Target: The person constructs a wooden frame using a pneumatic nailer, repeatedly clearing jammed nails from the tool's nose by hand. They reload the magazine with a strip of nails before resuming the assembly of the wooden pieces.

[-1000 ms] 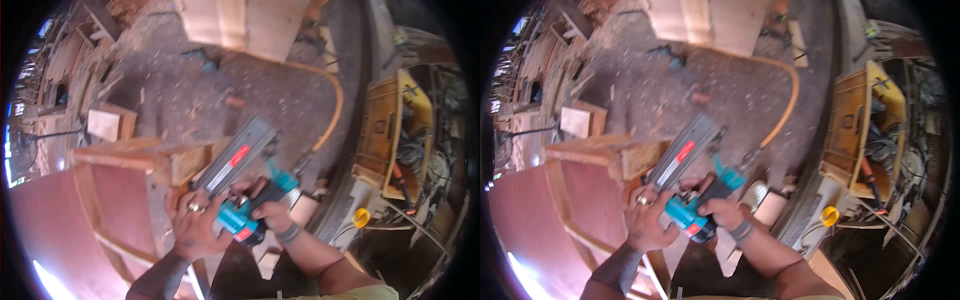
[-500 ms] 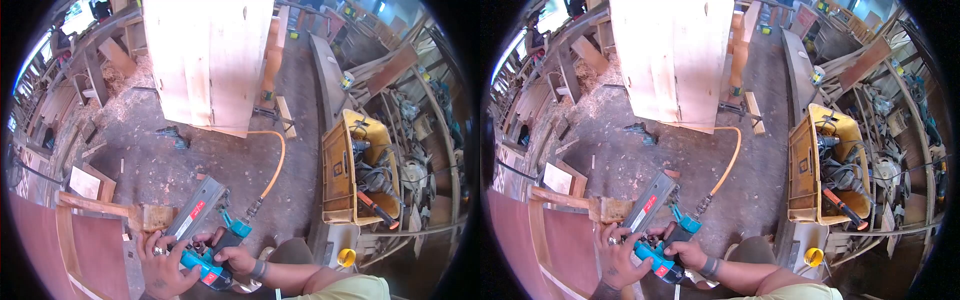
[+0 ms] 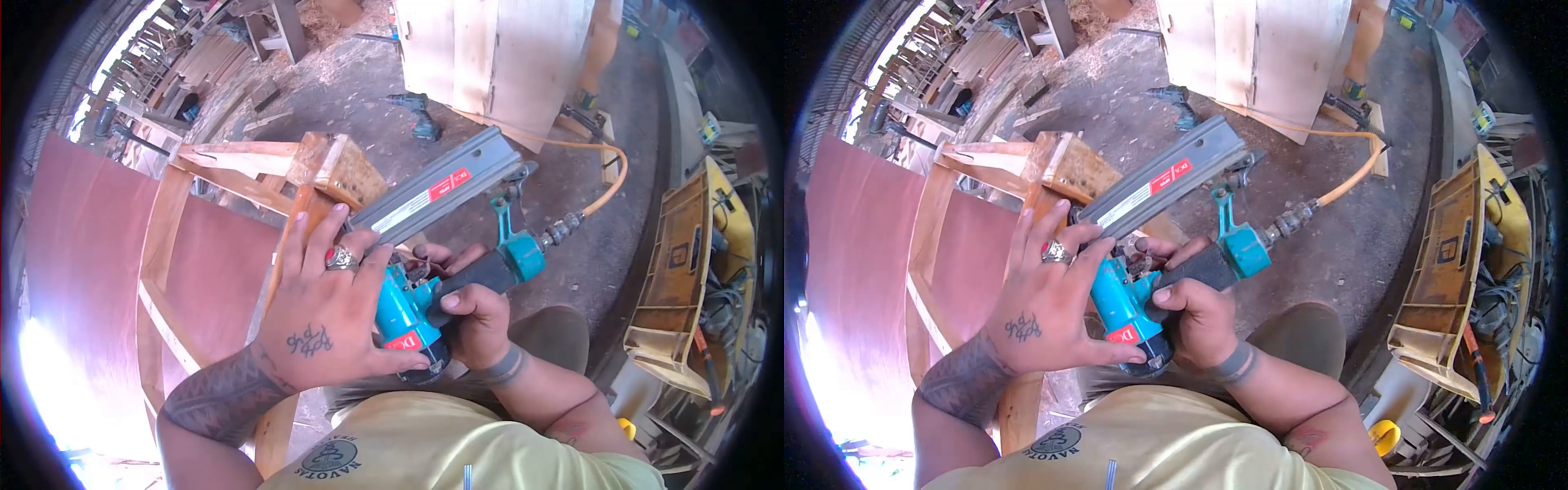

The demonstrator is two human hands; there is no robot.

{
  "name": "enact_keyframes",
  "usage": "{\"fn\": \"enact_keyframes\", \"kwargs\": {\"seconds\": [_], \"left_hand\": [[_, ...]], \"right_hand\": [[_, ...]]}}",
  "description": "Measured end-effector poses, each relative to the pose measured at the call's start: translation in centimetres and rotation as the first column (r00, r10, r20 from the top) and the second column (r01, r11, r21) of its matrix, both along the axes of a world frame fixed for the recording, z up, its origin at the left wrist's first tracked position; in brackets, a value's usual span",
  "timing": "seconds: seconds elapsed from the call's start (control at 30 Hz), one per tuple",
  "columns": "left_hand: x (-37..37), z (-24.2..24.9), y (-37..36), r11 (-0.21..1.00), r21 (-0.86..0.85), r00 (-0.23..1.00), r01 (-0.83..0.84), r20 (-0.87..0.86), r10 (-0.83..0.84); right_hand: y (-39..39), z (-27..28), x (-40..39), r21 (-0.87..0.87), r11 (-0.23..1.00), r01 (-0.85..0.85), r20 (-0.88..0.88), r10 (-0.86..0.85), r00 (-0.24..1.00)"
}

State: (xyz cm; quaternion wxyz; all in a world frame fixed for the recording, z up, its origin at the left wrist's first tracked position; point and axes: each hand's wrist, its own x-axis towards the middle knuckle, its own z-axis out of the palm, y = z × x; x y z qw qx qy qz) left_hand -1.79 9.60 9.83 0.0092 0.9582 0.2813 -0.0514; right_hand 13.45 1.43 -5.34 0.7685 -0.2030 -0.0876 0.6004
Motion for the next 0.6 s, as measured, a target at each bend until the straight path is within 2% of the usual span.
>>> {"fn": "enact_keyframes", "kwargs": {"seconds": [0.17, 0.33, 0.53, 0.6], "left_hand": [[0.4, 0.3, -1.3, 0.999, 0.020, 0.999, -0.034, -0.009, 0.034], [0.5, -1.1, -2.0, 0.998, -0.045, 0.999, -0.046, 0.024, 0.047], [0.8, -1.6, -1.0, 0.983, -0.153, 0.984, -0.098, 0.133, 0.119], [1.1, -1.2, -0.8, 0.960, -0.222, 0.979, -0.172, 0.072, 0.192]], "right_hand": [[0.0, 0.9, -0.1, 0.007, 1.000, 0.002, -0.006, -0.002, 1.000], [-0.2, 1.3, -0.1, 0.014, 1.000, -0.004, -0.103, 0.005, 0.995], [-0.2, 0.4, -0.5, 0.027, 0.999, 0.017, -0.077, -0.015, 0.997], [-0.3, 0.4, -0.6, 0.023, 1.000, 0.017, -0.048, -0.016, 0.999]]}}
